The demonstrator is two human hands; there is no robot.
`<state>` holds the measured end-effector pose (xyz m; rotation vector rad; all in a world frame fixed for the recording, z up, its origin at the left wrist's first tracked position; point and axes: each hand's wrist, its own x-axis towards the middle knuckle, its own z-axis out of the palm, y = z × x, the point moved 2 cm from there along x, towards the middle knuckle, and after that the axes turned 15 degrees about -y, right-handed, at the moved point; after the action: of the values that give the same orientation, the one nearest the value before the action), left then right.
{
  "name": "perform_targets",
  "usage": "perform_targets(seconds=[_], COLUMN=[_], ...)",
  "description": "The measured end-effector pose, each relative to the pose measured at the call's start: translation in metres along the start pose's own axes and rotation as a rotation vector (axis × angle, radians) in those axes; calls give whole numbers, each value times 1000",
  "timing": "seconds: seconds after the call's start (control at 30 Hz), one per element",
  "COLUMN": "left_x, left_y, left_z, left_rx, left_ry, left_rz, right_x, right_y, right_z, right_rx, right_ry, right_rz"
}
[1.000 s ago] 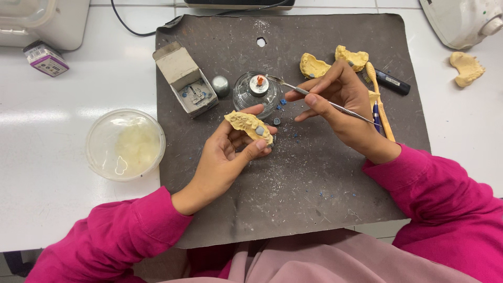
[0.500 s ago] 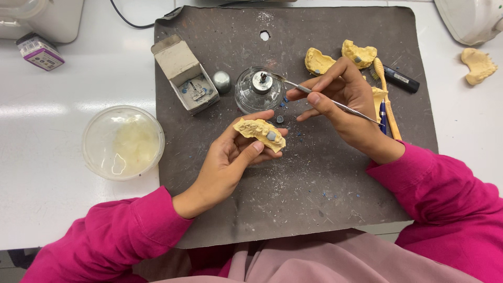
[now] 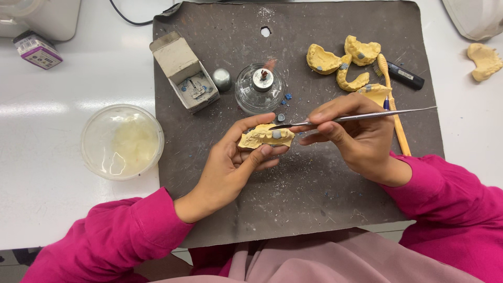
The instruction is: The person holds a dental stone model in one hand and a waxing instrument in the other, repeatedly touching the instrument tip to a small alcohol burner flame and sculpting blue wax on the model's teeth. They occasionally reposition the model, dip the instrument, and continue shaping the wax pattern at the bench.
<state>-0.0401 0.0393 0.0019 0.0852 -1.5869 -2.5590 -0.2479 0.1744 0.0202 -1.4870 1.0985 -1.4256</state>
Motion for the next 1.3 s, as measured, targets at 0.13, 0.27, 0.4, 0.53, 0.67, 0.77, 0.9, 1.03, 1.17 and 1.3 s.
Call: perform_targets(seconds=[0.13,0.27,0.4,0.53,0.67,0.77,0.9,1.03,1.17,1.3], left_x=[1,2,1,2,1,2,2,2,2,2], left_y=[2,0,-2,-3,-2,-2,-2,-2,-2,-1], left_z=[1,0,-1,0,0,0,0,0,-1,-1], left_rx=[2,34,77,102,119,130,126,135,151,153], left_ry=[5,23,29,29,17,14,13,12,15,16], left_rz=[-5,-15,0,33,61,65,77,77,92,94], right_x=[2,3,3,4,6,6,7,7,6,7], right_y=[-1,-4,-3,-4,-5,-5,-4,-3,-3,-4], right_z=[3,4,6,5,4,4,4,3,3,2], right_rx=[-107,-210,-290,-334,-411,-413,-405,-408,-410,-396], right_ry=[-18,-62,-93,-137,-164,-171,-167,-175,-178,-182], right_rz=[-65,-90,-120,-139,-152,-152,-141,-145,-135,-139])
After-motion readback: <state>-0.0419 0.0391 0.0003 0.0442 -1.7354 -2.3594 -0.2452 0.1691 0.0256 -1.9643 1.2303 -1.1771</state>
